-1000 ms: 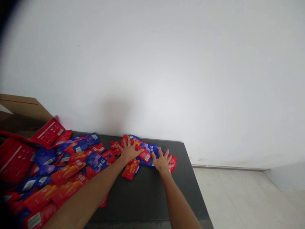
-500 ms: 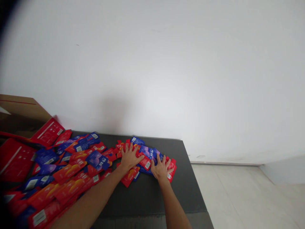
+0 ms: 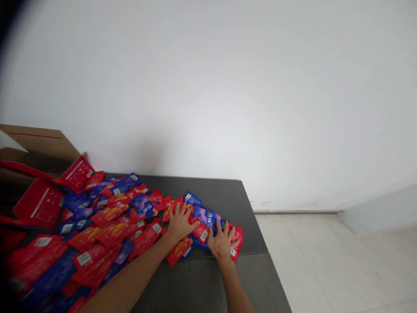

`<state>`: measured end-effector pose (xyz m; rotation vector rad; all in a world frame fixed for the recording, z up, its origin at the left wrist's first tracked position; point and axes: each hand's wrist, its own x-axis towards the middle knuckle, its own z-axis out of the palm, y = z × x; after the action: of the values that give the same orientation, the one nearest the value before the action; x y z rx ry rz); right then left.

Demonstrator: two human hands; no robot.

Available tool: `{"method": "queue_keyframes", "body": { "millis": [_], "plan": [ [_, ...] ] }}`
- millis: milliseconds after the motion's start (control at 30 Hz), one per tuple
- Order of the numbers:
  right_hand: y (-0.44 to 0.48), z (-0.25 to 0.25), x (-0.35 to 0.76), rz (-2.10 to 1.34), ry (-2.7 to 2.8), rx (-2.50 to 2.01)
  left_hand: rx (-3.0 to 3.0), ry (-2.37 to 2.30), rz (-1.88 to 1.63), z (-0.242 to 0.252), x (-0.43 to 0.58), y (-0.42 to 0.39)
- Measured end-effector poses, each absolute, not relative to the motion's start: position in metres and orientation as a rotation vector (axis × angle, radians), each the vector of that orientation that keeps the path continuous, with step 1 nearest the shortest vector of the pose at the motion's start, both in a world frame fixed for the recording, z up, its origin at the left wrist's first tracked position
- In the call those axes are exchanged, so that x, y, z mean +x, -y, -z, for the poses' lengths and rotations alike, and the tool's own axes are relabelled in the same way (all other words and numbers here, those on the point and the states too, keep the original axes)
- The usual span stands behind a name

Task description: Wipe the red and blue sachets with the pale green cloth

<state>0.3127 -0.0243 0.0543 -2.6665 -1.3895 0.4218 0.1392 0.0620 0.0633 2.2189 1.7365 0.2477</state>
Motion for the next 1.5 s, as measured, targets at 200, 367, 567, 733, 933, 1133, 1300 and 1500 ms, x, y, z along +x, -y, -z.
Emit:
{"method": "queue_keyframes", "body": {
  "millis": [200,367,567,733,933,1133,1300,1500],
  "plan": [
    [0.084,-0.054,0.304,-0.368,1.367,-2.692,2.288,-1.644,-0.265,-0.06,0.135,-0.002],
    [0.125,-0.046,0.297,-0.275,1.34,-2.667,2.34,-1.596,-0.342,-0.057,0.128,0.047],
    [0.161,-0.037,0.288,-0.227,1.331,-2.6,2.355,-1.48,-0.43,-0.049,0.119,0.09],
    [0.181,-0.034,0.281,-0.266,1.367,-2.557,2.324,-1.395,-0.494,-0.041,0.111,0.11],
    [0.199,-0.039,0.268,-0.233,1.402,-2.501,2.319,-1.305,-0.531,-0.039,0.102,0.126],
    [0.214,-0.035,0.26,-0.132,1.473,-2.437,2.292,-1.309,-0.524,-0.038,0.093,0.142],
    [0.228,-0.031,0.256,-0.076,1.508,-2.393,2.292,-1.325,-0.498,-0.034,0.089,0.157],
    [0.244,-0.031,0.252,-0.053,1.509,-2.359,2.317,-1.339,-0.474,-0.029,0.083,0.171]
  ]
}}
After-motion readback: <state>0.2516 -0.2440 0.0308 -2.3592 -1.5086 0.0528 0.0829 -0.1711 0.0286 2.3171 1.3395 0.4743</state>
